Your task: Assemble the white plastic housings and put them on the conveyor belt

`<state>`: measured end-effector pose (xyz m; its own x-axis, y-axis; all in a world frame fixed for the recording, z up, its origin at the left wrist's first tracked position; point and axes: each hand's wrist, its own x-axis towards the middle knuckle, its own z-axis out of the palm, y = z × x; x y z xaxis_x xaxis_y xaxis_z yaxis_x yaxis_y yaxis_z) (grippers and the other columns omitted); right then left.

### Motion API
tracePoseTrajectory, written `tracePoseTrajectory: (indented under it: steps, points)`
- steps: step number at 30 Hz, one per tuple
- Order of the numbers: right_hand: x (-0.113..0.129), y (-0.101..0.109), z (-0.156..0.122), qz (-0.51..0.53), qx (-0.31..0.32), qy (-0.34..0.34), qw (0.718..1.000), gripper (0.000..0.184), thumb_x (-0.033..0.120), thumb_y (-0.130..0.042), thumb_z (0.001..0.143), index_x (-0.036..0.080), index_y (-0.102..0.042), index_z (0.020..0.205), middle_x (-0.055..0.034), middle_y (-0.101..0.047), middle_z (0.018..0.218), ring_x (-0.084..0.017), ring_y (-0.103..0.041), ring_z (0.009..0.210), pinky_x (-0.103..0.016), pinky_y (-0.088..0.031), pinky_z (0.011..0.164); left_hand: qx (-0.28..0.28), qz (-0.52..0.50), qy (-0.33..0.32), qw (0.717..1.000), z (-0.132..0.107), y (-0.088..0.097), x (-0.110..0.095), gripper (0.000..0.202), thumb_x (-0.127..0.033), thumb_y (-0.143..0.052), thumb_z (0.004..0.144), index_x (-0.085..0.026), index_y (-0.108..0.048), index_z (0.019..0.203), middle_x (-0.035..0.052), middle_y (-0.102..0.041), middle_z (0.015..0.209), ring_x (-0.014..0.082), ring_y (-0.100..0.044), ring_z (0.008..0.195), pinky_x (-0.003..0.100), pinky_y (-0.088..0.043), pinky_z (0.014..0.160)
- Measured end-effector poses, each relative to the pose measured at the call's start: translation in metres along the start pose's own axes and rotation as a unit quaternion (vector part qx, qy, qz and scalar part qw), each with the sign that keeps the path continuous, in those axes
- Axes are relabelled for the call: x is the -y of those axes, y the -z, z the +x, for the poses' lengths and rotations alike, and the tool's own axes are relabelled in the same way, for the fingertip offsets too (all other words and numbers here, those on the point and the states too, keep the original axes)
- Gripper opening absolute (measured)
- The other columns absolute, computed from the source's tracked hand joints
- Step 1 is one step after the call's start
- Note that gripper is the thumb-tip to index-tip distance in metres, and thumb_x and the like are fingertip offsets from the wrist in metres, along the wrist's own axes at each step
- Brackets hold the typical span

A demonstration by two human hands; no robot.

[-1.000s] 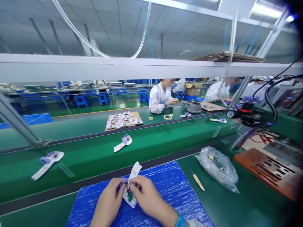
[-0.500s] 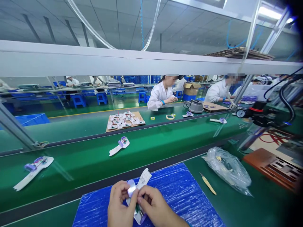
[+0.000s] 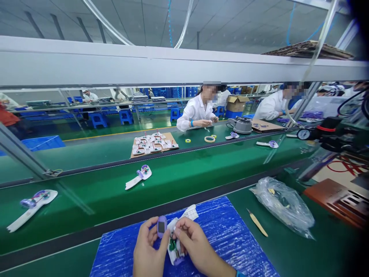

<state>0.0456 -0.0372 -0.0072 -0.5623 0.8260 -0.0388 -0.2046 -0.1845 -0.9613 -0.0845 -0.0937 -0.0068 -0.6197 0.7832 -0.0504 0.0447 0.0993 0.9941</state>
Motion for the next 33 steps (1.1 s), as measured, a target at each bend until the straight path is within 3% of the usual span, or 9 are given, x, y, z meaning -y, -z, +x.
tracePoseTrajectory:
  steps: [3, 6, 12, 24, 33]
  points:
    - [-0.002, 0.001, 0.000, -0.015, -0.035, 0.011, 0.999, 0.042, 0.059, -0.061, 0.081, 0.018, -0.055, 0.079, 0.0024, -0.054, 0.068, -0.007, -0.041, 0.045, -0.020, -0.034, 0.045, 0.020, 0.024, -0.014, 0.999, -0.001, 0.001, -0.003, 0.058, -0.051, -0.071, 0.069, -0.019, -0.056, 0.114, 0.0129, -0.063, 0.121, 0.0286, -0.060, 0.114, 0.042, -0.050, 0.097]
    - [-0.005, 0.003, -0.002, -0.065, -0.054, 0.046, 0.995, 0.036, 0.053, -0.057, 0.087, 0.018, -0.057, 0.081, 0.0039, -0.048, 0.063, -0.009, -0.042, 0.050, -0.022, -0.034, 0.048, 0.062, 0.065, -0.035, 0.995, -0.003, 0.002, -0.006, 0.051, -0.049, -0.064, 0.077, -0.020, -0.060, 0.118, 0.0112, -0.064, 0.122, 0.0280, -0.060, 0.113, 0.043, -0.049, 0.098]
    - [0.000, 0.006, -0.007, -0.201, -0.056, 0.120, 0.971, 0.026, 0.038, -0.047, 0.096, 0.018, -0.060, 0.084, -0.0016, -0.056, 0.079, -0.014, -0.050, 0.068, -0.025, -0.040, 0.062, 0.143, 0.119, -0.067, 0.980, -0.008, 0.001, -0.010, 0.042, -0.042, -0.053, 0.088, -0.023, -0.063, 0.123, 0.0065, -0.062, 0.128, 0.0248, -0.057, 0.120, 0.043, -0.042, 0.107]
    - [0.005, 0.007, -0.008, -0.261, -0.039, 0.141, 0.954, 0.022, 0.032, -0.046, 0.096, 0.019, -0.055, 0.080, 0.0010, -0.051, 0.072, -0.013, -0.046, 0.061, -0.025, -0.036, 0.058, 0.164, 0.197, -0.119, 0.959, -0.009, 0.000, -0.009, 0.039, -0.038, -0.045, 0.093, -0.024, -0.061, 0.126, 0.0047, -0.058, 0.132, 0.0218, -0.053, 0.125, 0.043, -0.038, 0.111]
    - [0.000, 0.008, -0.006, -0.228, -0.053, 0.096, 0.967, 0.020, 0.034, -0.049, 0.094, 0.018, -0.059, 0.086, 0.0024, -0.051, 0.066, -0.011, -0.045, 0.055, -0.023, -0.036, 0.052, 0.144, 0.198, -0.117, 0.962, -0.013, -0.006, -0.005, 0.042, -0.039, -0.040, 0.095, -0.021, -0.058, 0.129, 0.0064, -0.057, 0.134, 0.0213, -0.052, 0.125, 0.040, -0.039, 0.110]
